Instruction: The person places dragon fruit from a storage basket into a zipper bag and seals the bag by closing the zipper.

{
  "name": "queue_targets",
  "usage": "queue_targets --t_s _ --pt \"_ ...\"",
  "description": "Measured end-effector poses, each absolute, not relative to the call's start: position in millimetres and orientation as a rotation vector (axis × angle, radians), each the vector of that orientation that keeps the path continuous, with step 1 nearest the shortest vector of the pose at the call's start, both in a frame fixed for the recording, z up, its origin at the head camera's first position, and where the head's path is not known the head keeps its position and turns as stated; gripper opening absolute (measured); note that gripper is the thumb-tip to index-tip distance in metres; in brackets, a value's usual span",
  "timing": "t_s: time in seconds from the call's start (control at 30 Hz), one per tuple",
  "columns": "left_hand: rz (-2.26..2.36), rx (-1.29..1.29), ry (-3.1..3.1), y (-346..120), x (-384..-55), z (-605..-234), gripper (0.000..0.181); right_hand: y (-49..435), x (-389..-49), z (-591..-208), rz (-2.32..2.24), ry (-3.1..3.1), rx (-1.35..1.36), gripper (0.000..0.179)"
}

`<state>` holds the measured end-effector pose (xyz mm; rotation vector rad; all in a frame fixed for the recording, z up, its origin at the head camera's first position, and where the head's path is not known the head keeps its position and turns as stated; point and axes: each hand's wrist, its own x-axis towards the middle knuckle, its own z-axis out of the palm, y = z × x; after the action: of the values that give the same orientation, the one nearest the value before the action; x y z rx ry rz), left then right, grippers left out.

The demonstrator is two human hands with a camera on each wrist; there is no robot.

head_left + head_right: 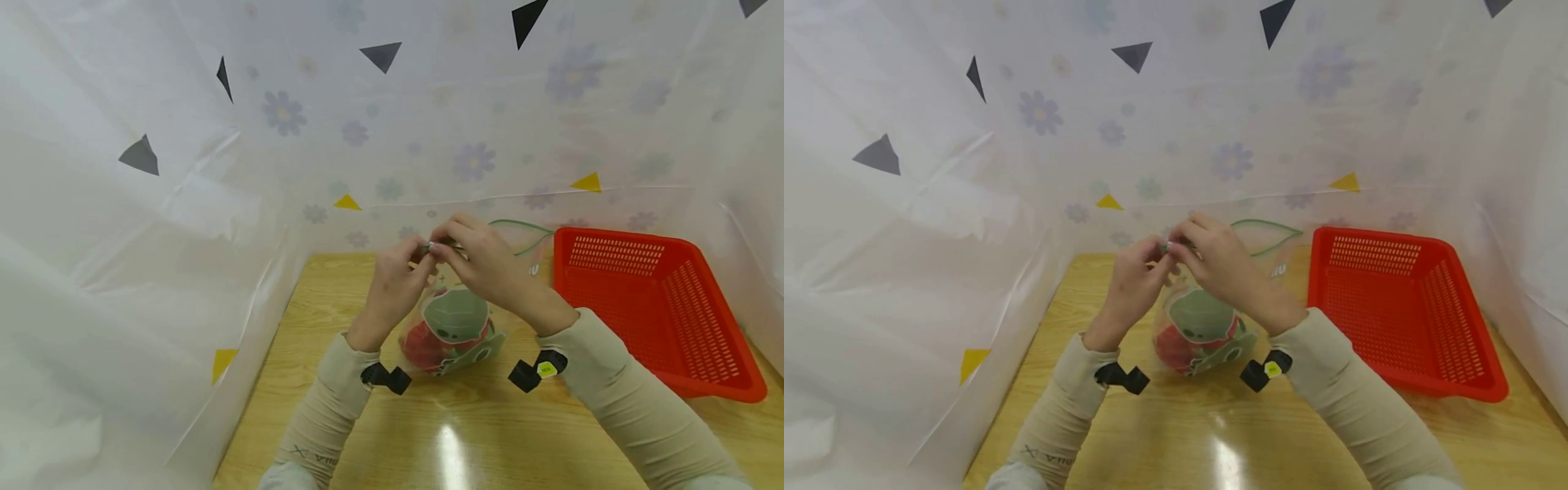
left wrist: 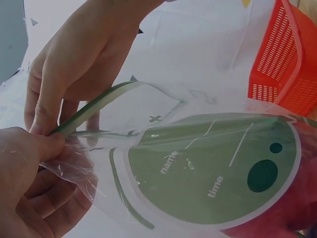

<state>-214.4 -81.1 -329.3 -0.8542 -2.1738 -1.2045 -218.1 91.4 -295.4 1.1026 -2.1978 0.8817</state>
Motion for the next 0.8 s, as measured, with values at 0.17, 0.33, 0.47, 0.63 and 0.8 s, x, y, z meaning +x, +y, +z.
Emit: queue_targets --t_s 0.17,0.33,0.47,0.63,0.8 --pt "-1.199 -0.871 -2.162 -81.5 -214.8 -330.5 0.014 93.2 -218.0 -296.0 0.868 -2.191 1.092 0.005" --pt "-1.179 -0.882 -2.163 -83.2 -213.3 -331.0 0.013 98.0 -220.7 -301.1 0.872 -2.179 1.09 0.003" --pt "-1.184 -0.882 -2.168 -85.3 -212.8 -331.8 0.012 105.1 -222.9 -306.6 0.879 -2.167 1.076 0.006" --pt "-1.196 -0.871 -2.17 -88.1 -213.5 -333.0 0.011 115.4 -223.1 -311.0 0.868 -2.169 1.052 0.005" --pt "-1.218 -0.854 -2.175 -90.3 -213.1 -333.1 0.01 123.7 -222.1 -312.6 0.864 -2.21 1.017 0.005"
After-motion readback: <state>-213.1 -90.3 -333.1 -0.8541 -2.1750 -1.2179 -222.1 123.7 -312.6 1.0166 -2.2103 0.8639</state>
